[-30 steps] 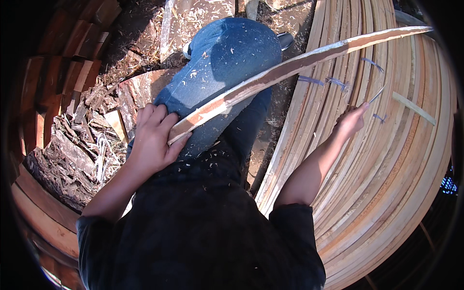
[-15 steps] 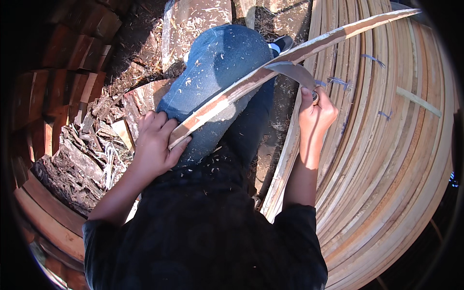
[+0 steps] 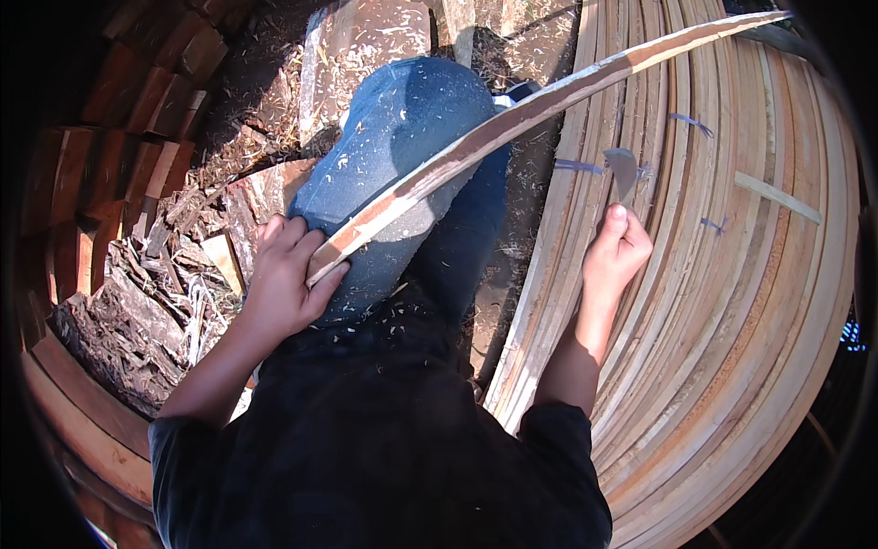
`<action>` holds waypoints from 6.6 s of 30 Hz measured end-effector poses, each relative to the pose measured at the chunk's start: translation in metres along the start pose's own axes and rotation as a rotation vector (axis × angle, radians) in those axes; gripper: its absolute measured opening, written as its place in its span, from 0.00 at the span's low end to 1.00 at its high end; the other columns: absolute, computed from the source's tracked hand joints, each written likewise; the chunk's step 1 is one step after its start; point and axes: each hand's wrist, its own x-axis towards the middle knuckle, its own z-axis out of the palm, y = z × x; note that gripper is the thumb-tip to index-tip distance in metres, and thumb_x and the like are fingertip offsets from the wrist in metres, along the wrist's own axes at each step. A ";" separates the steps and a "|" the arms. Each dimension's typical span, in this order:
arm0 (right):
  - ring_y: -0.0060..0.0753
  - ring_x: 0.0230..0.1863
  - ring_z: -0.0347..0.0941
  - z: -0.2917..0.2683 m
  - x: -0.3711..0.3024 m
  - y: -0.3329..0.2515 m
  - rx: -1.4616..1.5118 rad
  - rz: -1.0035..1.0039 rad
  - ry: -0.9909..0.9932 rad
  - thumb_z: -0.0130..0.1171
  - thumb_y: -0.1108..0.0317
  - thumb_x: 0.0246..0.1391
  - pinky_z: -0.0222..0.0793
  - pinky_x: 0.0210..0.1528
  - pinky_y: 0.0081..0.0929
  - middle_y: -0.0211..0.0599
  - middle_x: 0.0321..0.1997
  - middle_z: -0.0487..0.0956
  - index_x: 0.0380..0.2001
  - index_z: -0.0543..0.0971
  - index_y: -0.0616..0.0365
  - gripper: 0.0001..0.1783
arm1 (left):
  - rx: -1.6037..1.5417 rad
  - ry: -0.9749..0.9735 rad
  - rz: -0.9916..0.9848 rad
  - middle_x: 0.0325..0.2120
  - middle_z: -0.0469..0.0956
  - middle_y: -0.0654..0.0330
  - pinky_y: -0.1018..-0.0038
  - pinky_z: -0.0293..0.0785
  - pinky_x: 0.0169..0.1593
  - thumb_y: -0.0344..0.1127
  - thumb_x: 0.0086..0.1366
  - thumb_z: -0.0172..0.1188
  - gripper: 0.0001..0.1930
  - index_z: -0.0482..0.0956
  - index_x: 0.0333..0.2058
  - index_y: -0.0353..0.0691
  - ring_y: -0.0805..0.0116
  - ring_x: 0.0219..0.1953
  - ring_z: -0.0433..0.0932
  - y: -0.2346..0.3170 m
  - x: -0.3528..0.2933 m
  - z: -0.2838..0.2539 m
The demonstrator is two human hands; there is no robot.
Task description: The person sits on the ground and uses a curved knife to shave a long, thin piece of wood held between their legs. They repeatedly scrape the blade along the wood to remove thin strips.
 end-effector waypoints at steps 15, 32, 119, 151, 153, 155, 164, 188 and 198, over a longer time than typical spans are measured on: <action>0.15 0.12 0.48 -0.067 0.085 0.067 0.035 0.383 0.321 0.45 0.47 0.64 0.42 0.14 0.21 0.21 0.09 0.55 0.09 0.57 0.49 0.31 | -0.008 -0.005 -0.076 0.27 0.66 0.52 0.61 0.61 0.39 0.38 0.52 0.63 0.13 0.75 0.30 0.34 0.51 0.34 0.64 -0.002 -0.003 -0.003; 0.27 0.10 0.53 0.020 0.095 0.051 0.194 0.465 0.221 0.48 0.38 0.57 0.50 0.12 0.28 0.29 0.09 0.60 0.15 0.66 0.59 0.34 | -0.013 0.003 -0.031 0.26 0.62 0.49 0.61 0.58 0.38 0.36 0.52 0.61 0.12 0.73 0.30 0.33 0.51 0.32 0.61 0.007 0.000 0.000; 0.11 0.13 0.53 -0.112 -0.111 -0.022 0.418 0.900 0.405 0.56 0.72 0.55 0.48 0.15 0.19 0.18 0.13 0.61 0.36 0.67 0.57 0.09 | 0.160 -0.368 0.487 0.27 0.66 0.53 0.62 0.55 0.40 0.42 0.56 0.61 0.13 0.72 0.28 0.38 0.55 0.34 0.65 0.023 0.090 0.042; 0.17 0.14 0.65 -0.070 -0.166 0.008 0.825 0.671 -0.072 0.51 0.68 0.62 0.60 0.16 0.13 0.43 0.27 0.77 0.56 0.67 0.63 0.21 | 0.090 -0.513 0.503 0.15 0.66 0.57 0.64 0.64 0.26 0.42 0.46 0.68 0.15 0.74 0.20 0.38 0.54 0.21 0.69 0.041 0.098 0.028; 0.15 0.13 0.63 -0.068 -0.160 0.008 0.933 0.647 0.213 0.50 0.61 0.63 0.57 0.16 0.11 0.43 0.27 0.77 0.55 0.66 0.64 0.22 | 0.050 -0.496 0.512 0.16 0.65 0.56 0.65 0.62 0.26 0.41 0.47 0.68 0.15 0.73 0.20 0.37 0.55 0.20 0.68 0.035 0.099 0.031; 0.15 0.13 0.62 -0.063 -0.148 0.007 0.803 0.612 0.283 0.50 0.60 0.63 0.56 0.15 0.10 0.42 0.26 0.77 0.55 0.66 0.64 0.23 | 0.043 -0.514 0.508 0.15 0.65 0.57 0.65 0.62 0.25 0.42 0.45 0.69 0.16 0.73 0.20 0.37 0.55 0.20 0.68 0.032 0.103 0.030; 0.16 0.15 0.64 -0.066 -0.143 -0.011 0.688 0.515 0.265 0.54 0.70 0.60 0.58 0.15 0.11 0.47 0.29 0.78 0.53 0.66 0.59 0.18 | -0.040 -0.502 0.525 0.14 0.66 0.58 0.66 0.62 0.27 0.40 0.42 0.71 0.16 0.73 0.18 0.38 0.57 0.19 0.68 0.026 0.111 0.034; 0.15 0.14 0.63 -0.072 -0.143 -0.011 1.002 0.589 0.357 0.51 0.65 0.63 0.57 0.17 0.11 0.43 0.25 0.77 0.57 0.65 0.57 0.21 | 0.005 -0.504 0.511 0.13 0.71 0.59 0.68 0.63 0.28 0.41 0.38 0.73 0.17 0.75 0.17 0.37 0.58 0.18 0.70 0.022 0.114 0.032; 0.17 0.20 0.70 -0.061 -0.145 -0.001 0.802 0.520 -0.140 0.55 0.69 0.59 0.65 0.23 0.15 0.40 0.27 0.79 0.54 0.71 0.59 0.19 | 0.012 -0.503 0.524 0.13 0.70 0.59 0.68 0.63 0.29 0.41 0.39 0.73 0.15 0.77 0.18 0.39 0.58 0.17 0.69 0.023 0.112 0.032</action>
